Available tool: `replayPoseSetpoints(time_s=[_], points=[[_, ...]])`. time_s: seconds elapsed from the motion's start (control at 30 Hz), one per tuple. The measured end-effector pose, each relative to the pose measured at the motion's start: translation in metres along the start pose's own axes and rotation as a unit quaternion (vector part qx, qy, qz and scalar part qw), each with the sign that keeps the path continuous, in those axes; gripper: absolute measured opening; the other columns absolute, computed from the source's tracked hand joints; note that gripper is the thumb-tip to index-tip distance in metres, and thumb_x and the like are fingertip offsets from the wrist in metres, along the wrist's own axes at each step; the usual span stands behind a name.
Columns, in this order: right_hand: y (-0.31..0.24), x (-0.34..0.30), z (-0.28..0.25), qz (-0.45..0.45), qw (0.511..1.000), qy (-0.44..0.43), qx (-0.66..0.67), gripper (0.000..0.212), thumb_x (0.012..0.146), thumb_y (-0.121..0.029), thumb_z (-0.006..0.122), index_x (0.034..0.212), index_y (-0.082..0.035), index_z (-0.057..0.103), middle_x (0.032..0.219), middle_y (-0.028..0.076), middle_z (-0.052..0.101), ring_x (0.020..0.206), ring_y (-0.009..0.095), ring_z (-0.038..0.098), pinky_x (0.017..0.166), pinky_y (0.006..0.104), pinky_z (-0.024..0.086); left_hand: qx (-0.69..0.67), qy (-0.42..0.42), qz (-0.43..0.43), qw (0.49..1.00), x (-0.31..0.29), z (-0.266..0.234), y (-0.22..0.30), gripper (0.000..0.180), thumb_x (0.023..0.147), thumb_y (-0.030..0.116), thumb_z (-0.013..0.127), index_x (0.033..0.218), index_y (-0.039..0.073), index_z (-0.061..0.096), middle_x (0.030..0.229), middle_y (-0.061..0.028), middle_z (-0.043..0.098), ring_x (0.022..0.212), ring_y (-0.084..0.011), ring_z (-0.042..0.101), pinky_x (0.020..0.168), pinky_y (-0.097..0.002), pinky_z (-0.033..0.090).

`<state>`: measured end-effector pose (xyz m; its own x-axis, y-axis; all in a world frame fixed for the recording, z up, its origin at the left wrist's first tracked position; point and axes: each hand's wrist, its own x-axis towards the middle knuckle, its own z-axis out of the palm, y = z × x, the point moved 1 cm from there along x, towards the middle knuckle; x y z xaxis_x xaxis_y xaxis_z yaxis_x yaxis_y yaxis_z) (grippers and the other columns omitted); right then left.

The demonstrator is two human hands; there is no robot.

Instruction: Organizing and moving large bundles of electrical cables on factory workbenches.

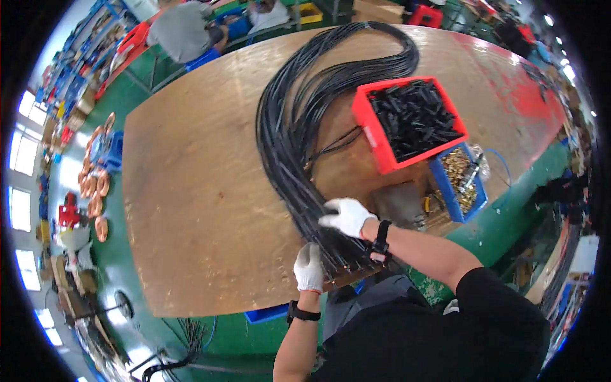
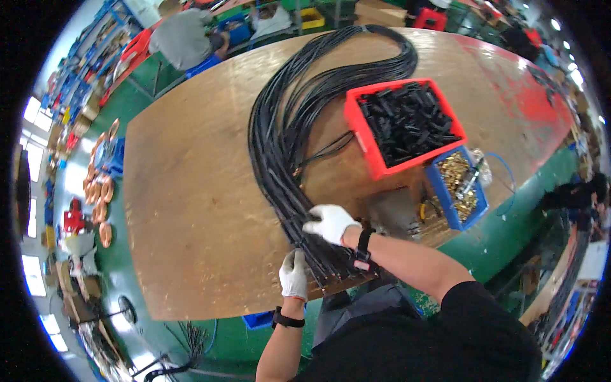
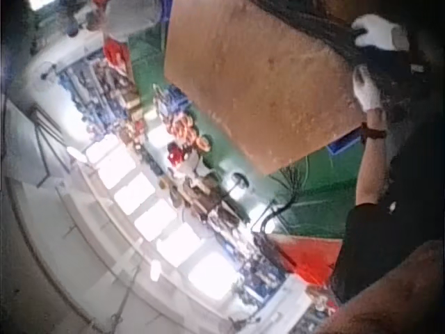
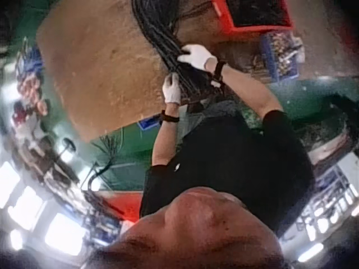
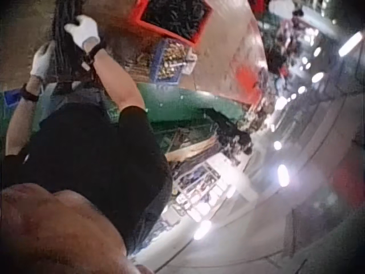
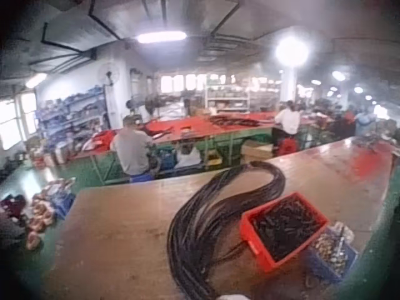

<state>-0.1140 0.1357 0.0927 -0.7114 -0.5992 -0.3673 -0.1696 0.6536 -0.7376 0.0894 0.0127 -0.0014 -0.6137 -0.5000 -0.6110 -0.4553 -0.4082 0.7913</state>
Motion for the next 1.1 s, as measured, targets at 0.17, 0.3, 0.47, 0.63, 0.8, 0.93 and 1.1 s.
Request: replayPoseSetpoints(time_s=[0.17,0.3,0.47,0.63,0.8,0.93,1.1], points=[[0.014,0.041,0.002,-0.037,0.994,0.095,-0.043,0.074,0.092,-0.057,0.073,0.143,-0.004,0.065,0.140,0.026,0.067,0.132,0.045,0.061,0.115,0.0486,0.047,0.054,0.082,0.022,0.995,-0.017,0.008,-0.001,0.058,0.103,0.029,0.075,0.145,-0.008,0.060,0.143,-0.0160,0.067,0.130,-0.0256,0.063,0.114,-0.0367,0.047],[0.070,0.023,0.023,0.134,0.990,-0.020,0.048,0.118,0.080,-0.075,0.076,0.160,0.006,0.044,0.158,0.032,0.052,0.146,0.045,0.052,0.122,0.0465,0.041,-0.024,0.043,0.057,0.997,-0.011,0.039,-0.008,0.067,0.097,0.015,0.081,0.154,-0.004,0.049,0.143,-0.0134,0.066,0.128,-0.0239,0.064,0.112,-0.0371,0.050],[0.074,0.009,0.031,0.081,0.994,-0.041,0.054,0.122,0.070,-0.064,0.090,0.162,0.001,0.042,0.153,0.031,0.057,0.144,0.043,0.055,0.121,0.0447,0.043,-0.114,0.007,-0.024,0.993,-0.004,0.066,-0.014,0.072,0.087,-0.001,0.085,0.151,0.004,0.052,0.137,-0.0100,0.068,0.123,-0.0235,0.067,0.106,-0.0377,0.055],[0.055,0.001,0.038,0.143,0.963,-0.089,0.209,0.116,0.066,-0.039,0.099,0.160,0.000,0.043,0.146,0.023,0.066,0.138,0.036,0.062,0.119,0.0393,0.045,-0.129,0.006,-0.038,0.991,0.006,0.077,-0.030,0.075,0.085,-0.003,0.086,0.152,0.009,0.053,0.136,-0.0085,0.069,0.122,-0.0248,0.068,0.105,-0.0404,0.057],[0.057,0.010,0.050,0.147,0.917,-0.111,0.353,0.102,0.073,-0.025,0.098,0.158,0.000,0.048,0.144,0.018,0.068,0.132,0.030,0.064,0.117,0.0383,0.047,-0.262,-0.105,-0.184,0.942,0.011,0.058,-0.010,0.066,0.090,0.002,0.084,0.149,0.009,0.056,0.137,-0.0097,0.068,0.122,-0.0300,0.070,0.101,-0.0482,0.061],[0.054,0.007,0.080,0.182,0.859,-0.085,0.471,0.091,0.080,-0.015,0.094,0.157,0.000,0.049,0.141,0.014,0.069,0.129,0.027,0.065,0.116,0.0401,0.047,-0.187,-0.102,-0.171,0.962,0.003,0.049,-0.009,0.057,0.095,0.006,0.080,0.147,0.010,0.057,0.134,-0.0102,0.070,0.116,-0.0310,0.072,0.094,-0.0496,0.064],[0.019,-0.011,0.076,0.190,0.754,-0.074,0.625,0.077,0.093,-0.019,0.084,0.159,-0.002,0.047,0.145,0.014,0.066,0.130,0.024,0.064,0.114,0.0403,0.049,-0.206,-0.136,-0.163,0.955,0.001,0.038,-0.006,0.060,0.094,0.001,0.080,0.148,0.012,0.056,0.132,-0.0102,0.071,0.114,-0.0304,0.073,0.094,-0.0482,0.064]])
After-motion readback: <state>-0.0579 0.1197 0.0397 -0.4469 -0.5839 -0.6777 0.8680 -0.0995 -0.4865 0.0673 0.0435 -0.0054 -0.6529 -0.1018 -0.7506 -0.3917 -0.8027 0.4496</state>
